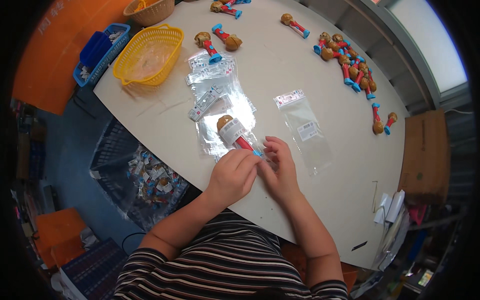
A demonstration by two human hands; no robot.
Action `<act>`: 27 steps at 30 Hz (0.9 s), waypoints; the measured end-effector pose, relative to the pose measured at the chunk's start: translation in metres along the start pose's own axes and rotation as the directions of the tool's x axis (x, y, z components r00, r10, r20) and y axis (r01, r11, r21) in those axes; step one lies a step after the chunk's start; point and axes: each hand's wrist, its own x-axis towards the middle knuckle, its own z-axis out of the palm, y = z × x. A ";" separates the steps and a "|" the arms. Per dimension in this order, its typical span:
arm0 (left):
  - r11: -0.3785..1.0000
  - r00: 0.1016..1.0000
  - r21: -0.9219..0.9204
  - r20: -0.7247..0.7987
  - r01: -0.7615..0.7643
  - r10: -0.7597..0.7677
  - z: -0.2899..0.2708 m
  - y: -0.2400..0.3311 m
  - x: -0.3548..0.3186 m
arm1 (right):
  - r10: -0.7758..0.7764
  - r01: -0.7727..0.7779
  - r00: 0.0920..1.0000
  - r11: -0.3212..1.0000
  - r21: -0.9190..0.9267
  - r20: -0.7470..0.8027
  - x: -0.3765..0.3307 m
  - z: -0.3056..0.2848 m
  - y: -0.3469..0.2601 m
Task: Packaging small bear-shaped toys into individual plastic bags on an assembly table.
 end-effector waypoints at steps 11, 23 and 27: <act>1.000 0.997 0.005 0.075 -0.012 0.011 -0.015 -0.004 -0.005 | 0.236 -0.235 0.971 0.971 -0.031 0.026 -0.002 0.014 -0.018; 0.995 1.000 0.098 -0.002 -0.012 0.013 -0.020 0.015 -0.020 | 0.529 -0.716 0.695 0.574 0.397 0.487 -0.002 -0.012 -0.054; 0.990 0.997 0.118 -0.021 0.078 -0.076 -0.012 0.017 -0.026 | 0.558 -0.752 0.659 0.496 0.434 0.505 -0.007 -0.009 -0.051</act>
